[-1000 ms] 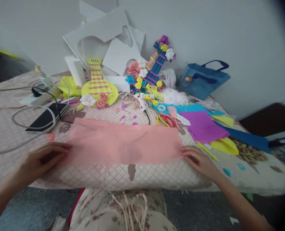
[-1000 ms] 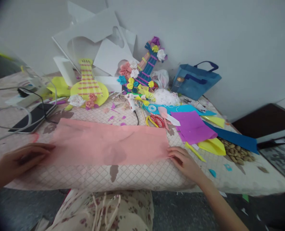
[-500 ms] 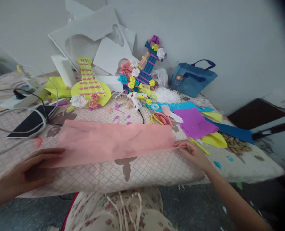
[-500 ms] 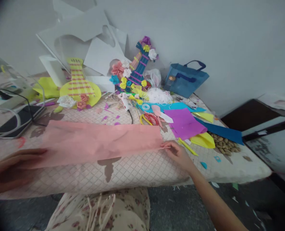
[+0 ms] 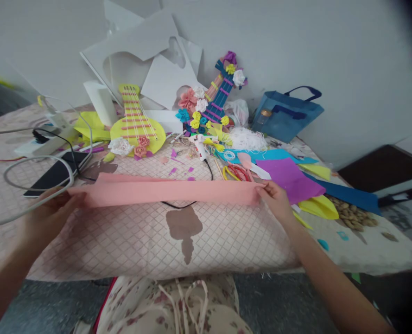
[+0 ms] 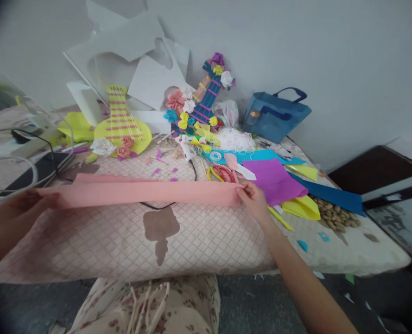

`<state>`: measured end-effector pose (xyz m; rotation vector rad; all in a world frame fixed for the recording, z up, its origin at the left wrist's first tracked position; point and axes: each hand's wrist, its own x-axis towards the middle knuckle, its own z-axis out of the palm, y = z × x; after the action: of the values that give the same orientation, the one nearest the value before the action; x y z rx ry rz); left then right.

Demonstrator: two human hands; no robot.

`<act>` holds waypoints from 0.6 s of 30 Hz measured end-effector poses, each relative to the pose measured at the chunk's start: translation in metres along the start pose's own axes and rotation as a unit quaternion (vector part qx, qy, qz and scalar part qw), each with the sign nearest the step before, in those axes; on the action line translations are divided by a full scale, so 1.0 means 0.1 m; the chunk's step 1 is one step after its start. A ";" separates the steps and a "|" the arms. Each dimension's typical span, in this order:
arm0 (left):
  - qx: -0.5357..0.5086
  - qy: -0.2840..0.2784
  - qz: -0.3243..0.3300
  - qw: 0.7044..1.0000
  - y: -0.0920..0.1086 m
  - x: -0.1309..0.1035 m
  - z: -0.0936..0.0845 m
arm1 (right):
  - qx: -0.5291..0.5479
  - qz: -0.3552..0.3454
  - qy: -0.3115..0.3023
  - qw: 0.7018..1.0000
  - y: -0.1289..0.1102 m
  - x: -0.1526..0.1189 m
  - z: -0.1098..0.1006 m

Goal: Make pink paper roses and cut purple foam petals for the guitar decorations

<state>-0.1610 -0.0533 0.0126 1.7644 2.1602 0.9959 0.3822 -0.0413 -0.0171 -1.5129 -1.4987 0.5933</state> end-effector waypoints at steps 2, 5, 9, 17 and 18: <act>-0.029 -0.002 -0.038 0.999 -0.01 0.07 0.06 | -0.011 0.000 -0.005 1.000 0.03 0.06 0.06; -0.045 0.001 -0.066 0.997 -0.09 0.13 0.12 | -0.035 0.002 -0.019 0.999 0.08 0.08 0.12; 0.000 0.010 -0.035 0.999 -0.16 0.14 0.13 | -0.075 -0.001 -0.017 0.997 0.09 0.01 0.12; 0.022 -0.039 -0.056 0.997 -0.16 0.01 0.03 | -0.170 -0.015 -0.039 0.985 -0.07 -0.23 0.11; 0.018 -0.048 -0.069 0.996 -0.13 -0.02 0.01 | -0.183 -0.019 -0.034 0.982 -0.08 -0.25 0.11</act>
<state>-0.1701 -0.0556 0.0036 1.6157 2.2184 0.8282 0.3646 -0.0637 -0.0223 -1.7496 -1.7564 0.3622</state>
